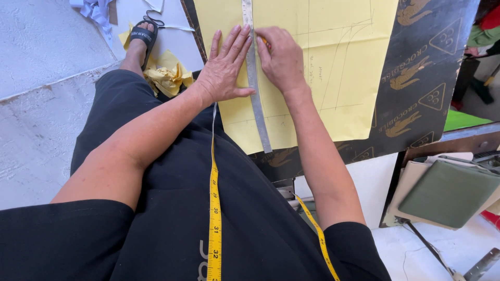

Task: The person measures a large piece of yellow fabric using a tape measure and a metal ruler, marking lines with a pencil. They then use scissors to cut the fabric along the marked lines.

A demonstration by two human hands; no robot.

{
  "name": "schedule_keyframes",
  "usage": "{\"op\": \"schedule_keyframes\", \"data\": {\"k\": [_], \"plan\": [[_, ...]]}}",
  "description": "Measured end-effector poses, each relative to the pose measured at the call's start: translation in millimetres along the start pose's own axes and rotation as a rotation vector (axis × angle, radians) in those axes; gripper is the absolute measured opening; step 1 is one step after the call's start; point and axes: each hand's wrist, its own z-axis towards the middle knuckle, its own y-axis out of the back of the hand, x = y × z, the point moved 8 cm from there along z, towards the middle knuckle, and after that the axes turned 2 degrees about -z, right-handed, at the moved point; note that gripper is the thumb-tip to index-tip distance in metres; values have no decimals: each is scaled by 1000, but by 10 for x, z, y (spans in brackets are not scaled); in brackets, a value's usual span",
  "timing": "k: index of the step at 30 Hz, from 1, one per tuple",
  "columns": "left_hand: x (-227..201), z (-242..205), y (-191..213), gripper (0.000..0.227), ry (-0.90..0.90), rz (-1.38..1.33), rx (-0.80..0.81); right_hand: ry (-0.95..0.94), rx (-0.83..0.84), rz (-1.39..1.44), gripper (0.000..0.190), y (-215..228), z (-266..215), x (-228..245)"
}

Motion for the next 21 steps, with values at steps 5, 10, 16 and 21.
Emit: {"op": "schedule_keyframes", "data": {"k": [5, 10, 16, 21], "plan": [[-7, -8, 29, 121, -13, -19, -19, 71, 68, -142, 14, -24, -382, 179], [-17, -9, 56, 123, -5, -19, -7, -152, 81, -84, 14, 175, -865, 254], [87, -140, -16, 124, 16, 15, 66, -676, -188, 588, 22, 46, -1623, -52], [286, -353, 43, 123, 15, 23, 167, -716, -350, 704, 19, 4, -1859, -118]]}}
